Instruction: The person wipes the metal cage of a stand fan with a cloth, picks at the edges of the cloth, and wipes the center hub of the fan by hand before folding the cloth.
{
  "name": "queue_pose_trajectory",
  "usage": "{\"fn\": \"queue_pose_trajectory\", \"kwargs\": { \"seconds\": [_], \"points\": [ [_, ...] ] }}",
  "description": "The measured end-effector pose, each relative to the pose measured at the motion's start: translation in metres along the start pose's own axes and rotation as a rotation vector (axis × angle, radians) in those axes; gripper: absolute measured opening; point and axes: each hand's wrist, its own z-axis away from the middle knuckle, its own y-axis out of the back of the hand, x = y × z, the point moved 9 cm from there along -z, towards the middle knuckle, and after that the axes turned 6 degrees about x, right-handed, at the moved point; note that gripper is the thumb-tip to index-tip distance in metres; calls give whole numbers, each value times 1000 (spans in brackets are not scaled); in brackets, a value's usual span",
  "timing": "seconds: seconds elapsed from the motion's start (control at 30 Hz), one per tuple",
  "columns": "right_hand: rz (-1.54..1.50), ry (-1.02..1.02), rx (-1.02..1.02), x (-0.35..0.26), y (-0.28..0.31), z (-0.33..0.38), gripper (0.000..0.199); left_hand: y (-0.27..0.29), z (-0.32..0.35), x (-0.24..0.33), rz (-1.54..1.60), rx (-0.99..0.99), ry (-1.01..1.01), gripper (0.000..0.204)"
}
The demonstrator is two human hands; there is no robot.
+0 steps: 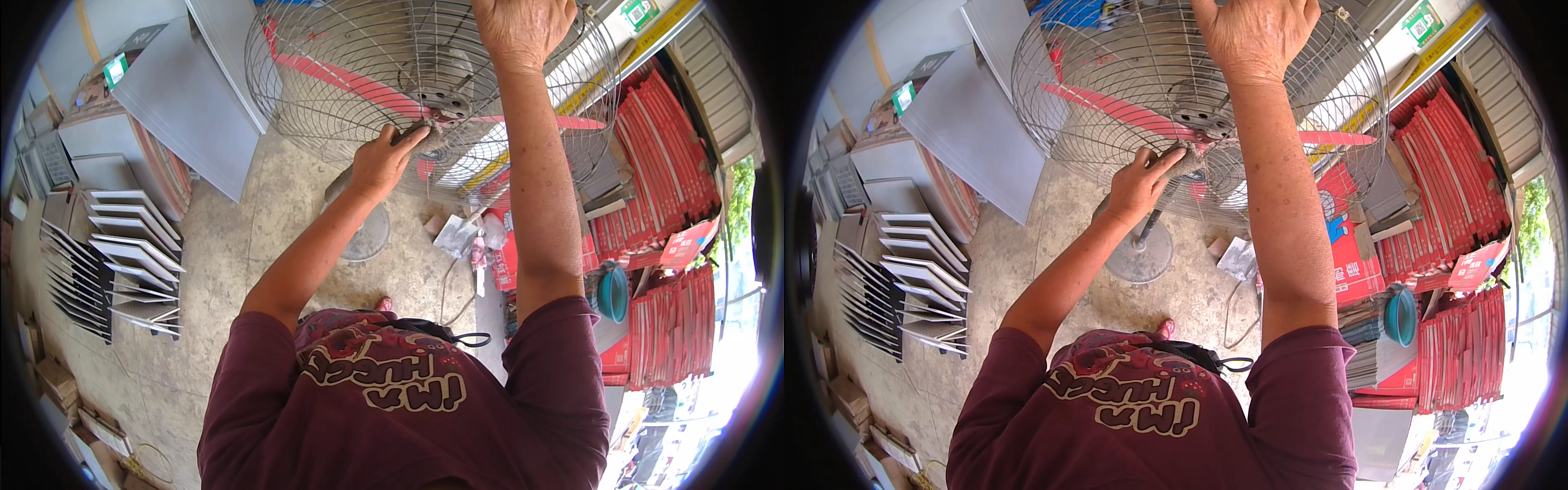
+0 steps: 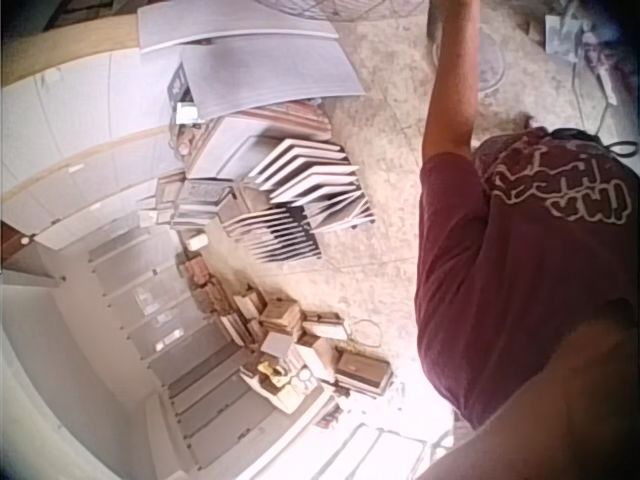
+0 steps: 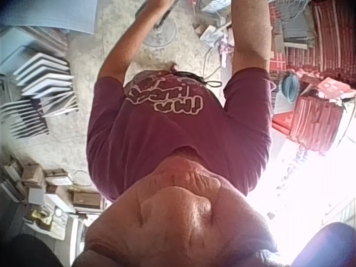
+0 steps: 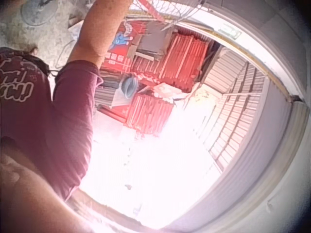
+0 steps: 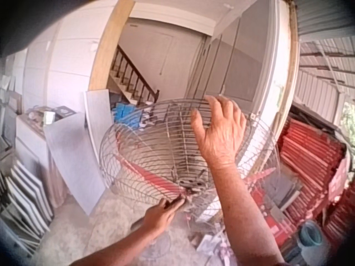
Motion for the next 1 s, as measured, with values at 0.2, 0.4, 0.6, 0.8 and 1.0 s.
{"fn": "queue_pose_trajectory", "kwargs": {
  "seconds": [0.2, 0.4, 0.6, 0.8, 1.0],
  "points": [
    [-6, 4, 3, 1, 1, 0, 41, -6, 9, -9, 38, -125, 128, 59],
    [3, -2, 4, 1, 2, 0, 41, 21, -5, -6, 121, -60, 208, 51],
    [-19, 3, 14, -1, 7, -1, 40, 117, -58, 18, 335, 269, 152, 46],
    [-48, -19, -10, -1, 8, -2, 40, 219, -115, 50, 226, 584, -53, 49],
    [-30, -2, 0, 1, 8, -1, 40, 241, -167, 70, 30, 626, -145, 46]
  ]
}}
